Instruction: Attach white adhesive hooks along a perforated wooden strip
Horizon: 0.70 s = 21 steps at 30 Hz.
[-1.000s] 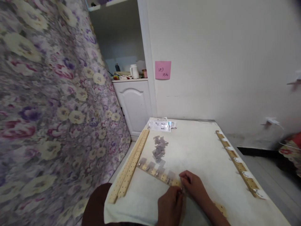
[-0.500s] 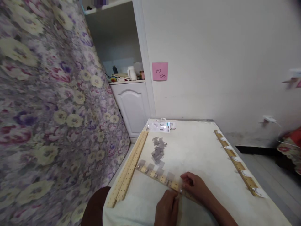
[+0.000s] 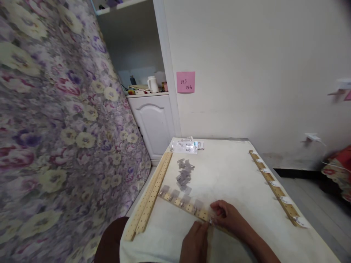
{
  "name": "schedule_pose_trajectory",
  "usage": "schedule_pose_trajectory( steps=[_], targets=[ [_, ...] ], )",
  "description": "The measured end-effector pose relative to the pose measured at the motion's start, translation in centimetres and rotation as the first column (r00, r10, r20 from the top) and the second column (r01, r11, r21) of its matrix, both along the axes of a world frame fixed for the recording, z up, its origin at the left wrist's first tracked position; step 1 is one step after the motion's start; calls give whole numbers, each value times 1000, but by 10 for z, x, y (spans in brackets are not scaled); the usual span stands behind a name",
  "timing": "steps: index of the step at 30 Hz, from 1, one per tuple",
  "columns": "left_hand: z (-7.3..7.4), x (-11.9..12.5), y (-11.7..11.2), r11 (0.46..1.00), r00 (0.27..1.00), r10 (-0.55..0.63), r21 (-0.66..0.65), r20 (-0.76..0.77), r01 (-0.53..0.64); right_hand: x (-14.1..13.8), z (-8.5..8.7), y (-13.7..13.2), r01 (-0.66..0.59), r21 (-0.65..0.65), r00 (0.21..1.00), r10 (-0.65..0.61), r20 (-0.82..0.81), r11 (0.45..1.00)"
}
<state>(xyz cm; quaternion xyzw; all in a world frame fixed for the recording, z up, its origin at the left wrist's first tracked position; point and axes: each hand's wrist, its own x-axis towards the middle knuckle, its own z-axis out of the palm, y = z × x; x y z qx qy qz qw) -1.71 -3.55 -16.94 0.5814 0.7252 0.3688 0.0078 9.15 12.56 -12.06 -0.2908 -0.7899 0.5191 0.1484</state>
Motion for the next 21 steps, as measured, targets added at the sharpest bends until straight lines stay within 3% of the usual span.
schedule_pose_trajectory(
  steps=[8,21],
  targets=[
    [37,3,11,988,991,105,-108,-81,-114,-2,-5,2,8,31,1000,-8,-9,999],
    [34,2,14,983,966,86,-139,-243,-122,-1,-1,2,13,4,1000,-13,3,1000]
  ],
)
